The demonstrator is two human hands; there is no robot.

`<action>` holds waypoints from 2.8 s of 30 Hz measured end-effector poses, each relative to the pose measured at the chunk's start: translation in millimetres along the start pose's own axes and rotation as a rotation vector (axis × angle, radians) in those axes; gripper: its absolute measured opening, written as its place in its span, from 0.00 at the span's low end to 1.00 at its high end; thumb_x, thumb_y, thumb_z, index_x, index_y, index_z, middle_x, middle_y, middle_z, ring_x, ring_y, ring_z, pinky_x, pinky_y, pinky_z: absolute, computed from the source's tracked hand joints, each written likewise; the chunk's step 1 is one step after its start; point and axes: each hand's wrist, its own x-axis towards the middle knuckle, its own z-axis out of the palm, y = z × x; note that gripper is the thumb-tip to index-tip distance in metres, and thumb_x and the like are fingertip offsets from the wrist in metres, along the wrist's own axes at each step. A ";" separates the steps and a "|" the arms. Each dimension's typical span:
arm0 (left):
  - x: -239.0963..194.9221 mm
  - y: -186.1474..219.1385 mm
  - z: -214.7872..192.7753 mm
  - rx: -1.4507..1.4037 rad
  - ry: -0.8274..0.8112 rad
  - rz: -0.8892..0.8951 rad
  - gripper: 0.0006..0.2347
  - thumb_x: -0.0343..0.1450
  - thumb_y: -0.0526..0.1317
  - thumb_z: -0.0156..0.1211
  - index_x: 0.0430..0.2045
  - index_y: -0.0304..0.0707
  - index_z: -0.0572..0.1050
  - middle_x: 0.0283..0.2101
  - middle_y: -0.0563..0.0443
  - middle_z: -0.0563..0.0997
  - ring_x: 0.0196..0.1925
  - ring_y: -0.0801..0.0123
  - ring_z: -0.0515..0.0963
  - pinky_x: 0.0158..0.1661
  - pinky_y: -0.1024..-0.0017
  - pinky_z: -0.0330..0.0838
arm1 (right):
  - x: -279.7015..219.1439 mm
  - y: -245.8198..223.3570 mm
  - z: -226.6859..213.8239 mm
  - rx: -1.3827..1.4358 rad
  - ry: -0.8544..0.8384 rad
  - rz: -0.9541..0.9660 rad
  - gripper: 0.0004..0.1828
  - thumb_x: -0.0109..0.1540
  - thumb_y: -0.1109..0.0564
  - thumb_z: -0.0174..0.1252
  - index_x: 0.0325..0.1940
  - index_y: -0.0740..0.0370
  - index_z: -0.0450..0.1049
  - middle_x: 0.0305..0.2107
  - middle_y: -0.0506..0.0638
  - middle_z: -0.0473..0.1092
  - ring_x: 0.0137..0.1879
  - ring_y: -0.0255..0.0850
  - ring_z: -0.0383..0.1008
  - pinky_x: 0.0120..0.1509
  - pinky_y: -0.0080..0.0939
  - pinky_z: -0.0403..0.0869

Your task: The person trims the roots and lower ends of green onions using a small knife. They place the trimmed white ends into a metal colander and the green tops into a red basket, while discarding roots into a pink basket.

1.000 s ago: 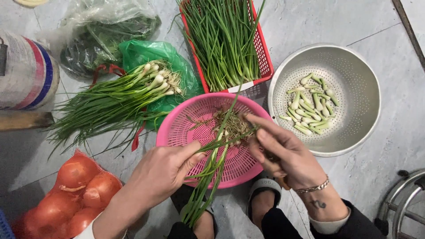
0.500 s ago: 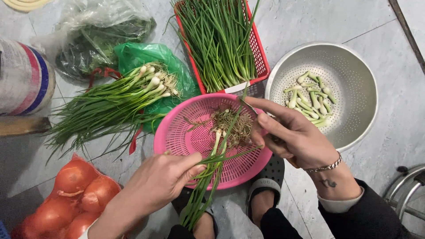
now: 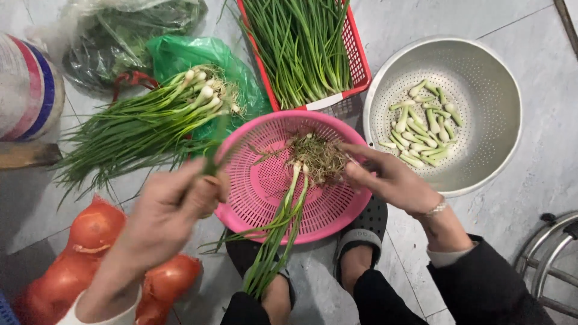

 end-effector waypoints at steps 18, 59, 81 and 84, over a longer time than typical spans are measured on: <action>108.9 47.2 51.9 -0.952 0.319 0.303 0.14 0.87 0.61 0.52 0.44 0.57 0.72 0.31 0.63 0.48 0.24 0.81 0.41 0.21 0.76 0.38 | -0.9 48.9 54.6 0.947 0.005 -0.085 0.39 0.85 0.34 0.42 0.85 0.65 0.77 0.54 0.69 0.89 0.17 0.24 0.47 0.17 0.27 0.52; 269.4 34.1 193.5 0.368 -0.783 -0.077 0.27 0.95 0.50 0.30 0.51 0.36 0.84 0.41 0.36 0.89 0.52 0.42 0.94 0.65 0.37 0.82 | -38.5 78.2 24.5 0.891 0.535 -0.337 0.34 0.88 0.44 0.40 0.97 0.58 0.50 0.45 0.61 0.72 0.21 0.29 0.57 0.21 0.32 0.52; 278.3 16.4 219.8 0.360 -0.834 -0.096 0.26 0.94 0.50 0.34 0.62 0.36 0.85 0.41 0.43 0.86 0.48 0.49 0.89 0.58 0.46 0.81 | -34.4 94.1 9.9 1.084 0.671 -0.237 0.22 0.89 0.47 0.44 0.86 0.53 0.63 0.40 0.53 0.68 0.21 0.24 0.56 0.15 0.29 0.56; 290.4 41.2 189.7 0.458 -0.817 0.027 0.26 0.93 0.50 0.34 0.59 0.33 0.85 0.44 0.31 0.89 0.50 0.37 0.91 0.58 0.41 0.80 | -37.6 89.4 2.3 1.100 0.709 -0.091 0.27 0.88 0.41 0.43 0.88 0.54 0.63 0.44 0.53 0.71 0.21 0.23 0.53 0.15 0.27 0.53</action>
